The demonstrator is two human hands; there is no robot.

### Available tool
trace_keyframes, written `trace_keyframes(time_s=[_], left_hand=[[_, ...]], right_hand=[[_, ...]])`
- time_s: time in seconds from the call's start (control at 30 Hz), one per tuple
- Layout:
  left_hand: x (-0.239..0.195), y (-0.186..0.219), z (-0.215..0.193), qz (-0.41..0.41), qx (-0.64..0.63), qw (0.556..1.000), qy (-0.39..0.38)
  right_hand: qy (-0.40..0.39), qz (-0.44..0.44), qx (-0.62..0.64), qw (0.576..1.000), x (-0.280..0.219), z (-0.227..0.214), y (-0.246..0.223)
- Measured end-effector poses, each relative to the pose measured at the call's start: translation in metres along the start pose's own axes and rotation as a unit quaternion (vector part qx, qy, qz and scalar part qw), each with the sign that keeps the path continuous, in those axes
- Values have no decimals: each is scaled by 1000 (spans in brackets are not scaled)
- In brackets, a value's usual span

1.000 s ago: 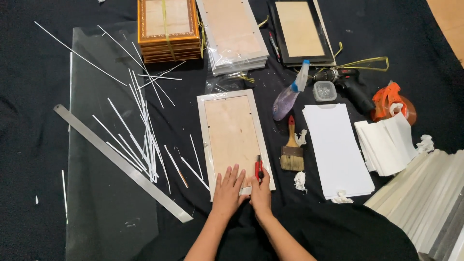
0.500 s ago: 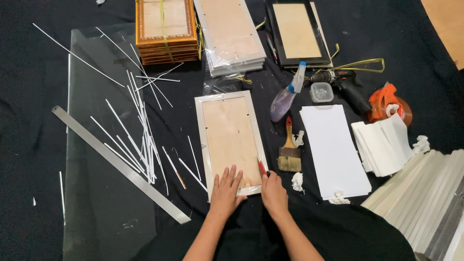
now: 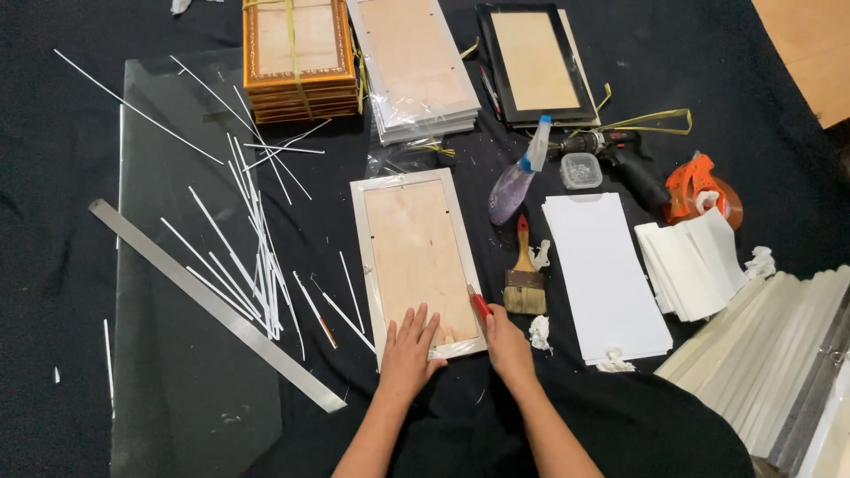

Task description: Securing the wooden backing of picture frames using a hand tool to press down fasteners.

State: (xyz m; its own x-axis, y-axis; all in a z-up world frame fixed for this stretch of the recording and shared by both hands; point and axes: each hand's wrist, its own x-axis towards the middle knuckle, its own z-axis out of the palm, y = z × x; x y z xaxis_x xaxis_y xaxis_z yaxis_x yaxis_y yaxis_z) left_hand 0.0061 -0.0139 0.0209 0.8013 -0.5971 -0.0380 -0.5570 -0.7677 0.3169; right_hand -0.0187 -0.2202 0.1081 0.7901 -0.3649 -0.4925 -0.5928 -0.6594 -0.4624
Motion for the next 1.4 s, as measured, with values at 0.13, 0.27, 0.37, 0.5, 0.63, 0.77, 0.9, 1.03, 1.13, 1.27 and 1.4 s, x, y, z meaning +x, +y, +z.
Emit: trace_keyframes(time_s=[0.13,0.27,0.37,0.5,0.63,0.77,0.9,1.03,1.13,1.27,1.4], left_hand=[[0,-1,-3,-9,-9,999,-44],[0,-3,-11,-18,-32,998,-51],[-3,-9,-4,-18,-35,998,-42],[1,-6,-2,-15,-21,1000,-12],[11,-7,-10,-17,8,999,-42],[22,-4,-37,22,5,995,-94],[35,2,-72,21,-12,983,-181],[41,4,-81,-4,-20,965,-262],[41,1,-61,-7,-27,968,-248],[42,0,-60,-12,-44,968,-245],[43,1,-64,-22,-50,962,-267]], right_hand=[[-59,48,155,985,18,-11,24],[-161,106,369,909,13,-45,7],[-69,137,261,953,-11,-53,-41],[-28,41,180,982,5,-24,-73],[-17,-56,104,993,70,10,-88],[22,-40,24,999,115,29,-94],[14,-34,37,999,118,24,-107],[21,-22,37,999,113,24,-122],[48,-10,47,998,121,39,-122],[100,-54,224,968,131,56,-115],[90,-2,286,954,123,54,-125]])
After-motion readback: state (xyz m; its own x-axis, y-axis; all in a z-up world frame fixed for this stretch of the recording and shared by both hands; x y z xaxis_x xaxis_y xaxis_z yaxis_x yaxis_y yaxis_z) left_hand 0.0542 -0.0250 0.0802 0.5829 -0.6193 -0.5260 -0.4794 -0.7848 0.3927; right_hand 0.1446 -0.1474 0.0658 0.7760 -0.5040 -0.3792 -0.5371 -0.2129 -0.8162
